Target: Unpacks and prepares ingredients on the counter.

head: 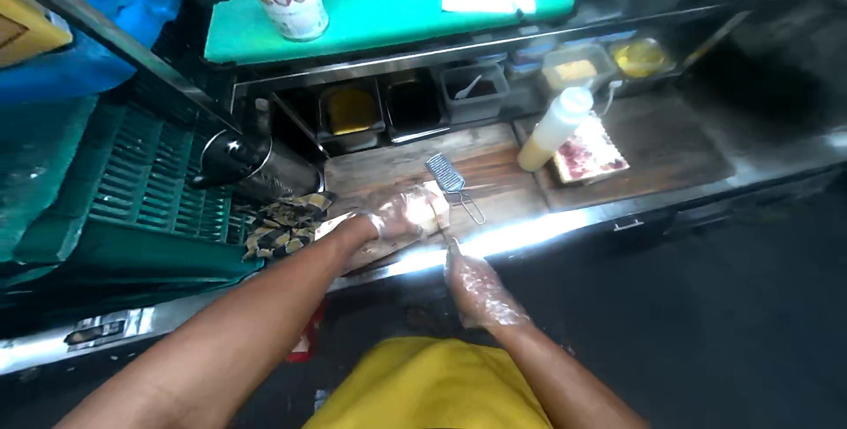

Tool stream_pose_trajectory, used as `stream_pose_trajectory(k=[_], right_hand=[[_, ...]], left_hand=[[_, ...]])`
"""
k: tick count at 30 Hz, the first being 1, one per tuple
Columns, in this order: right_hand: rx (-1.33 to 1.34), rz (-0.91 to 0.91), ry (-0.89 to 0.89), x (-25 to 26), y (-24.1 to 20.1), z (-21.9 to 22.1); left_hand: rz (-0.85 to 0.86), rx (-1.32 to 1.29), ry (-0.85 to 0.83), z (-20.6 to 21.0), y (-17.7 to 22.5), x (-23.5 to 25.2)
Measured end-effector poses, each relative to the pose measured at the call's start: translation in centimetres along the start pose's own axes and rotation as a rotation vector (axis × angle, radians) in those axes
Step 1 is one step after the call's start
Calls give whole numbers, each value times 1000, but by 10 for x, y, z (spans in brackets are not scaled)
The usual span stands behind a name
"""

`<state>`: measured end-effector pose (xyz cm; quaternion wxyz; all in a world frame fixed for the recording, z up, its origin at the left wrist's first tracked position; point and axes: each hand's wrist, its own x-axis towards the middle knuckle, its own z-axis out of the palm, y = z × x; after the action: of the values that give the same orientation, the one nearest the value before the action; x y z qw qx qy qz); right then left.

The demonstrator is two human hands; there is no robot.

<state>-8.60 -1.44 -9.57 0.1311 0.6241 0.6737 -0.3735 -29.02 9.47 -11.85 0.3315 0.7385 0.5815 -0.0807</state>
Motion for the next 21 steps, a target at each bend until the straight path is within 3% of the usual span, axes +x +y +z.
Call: stream_pose_trajectory(k=[3,7,13,21], right_hand=[[9,17,-13,-27,-14,-22],[7,7,-33,-31,-27,-40],[43,31,62,-2,-42,-5],[96,13,64,49,-27,31]], left_hand=[[70,-226,-92,-19,-17,12],[86,-64,44,-33,-15,8],[-23,244,176,-9,-6,-5],[-47,262,158,-4,-4,2]])
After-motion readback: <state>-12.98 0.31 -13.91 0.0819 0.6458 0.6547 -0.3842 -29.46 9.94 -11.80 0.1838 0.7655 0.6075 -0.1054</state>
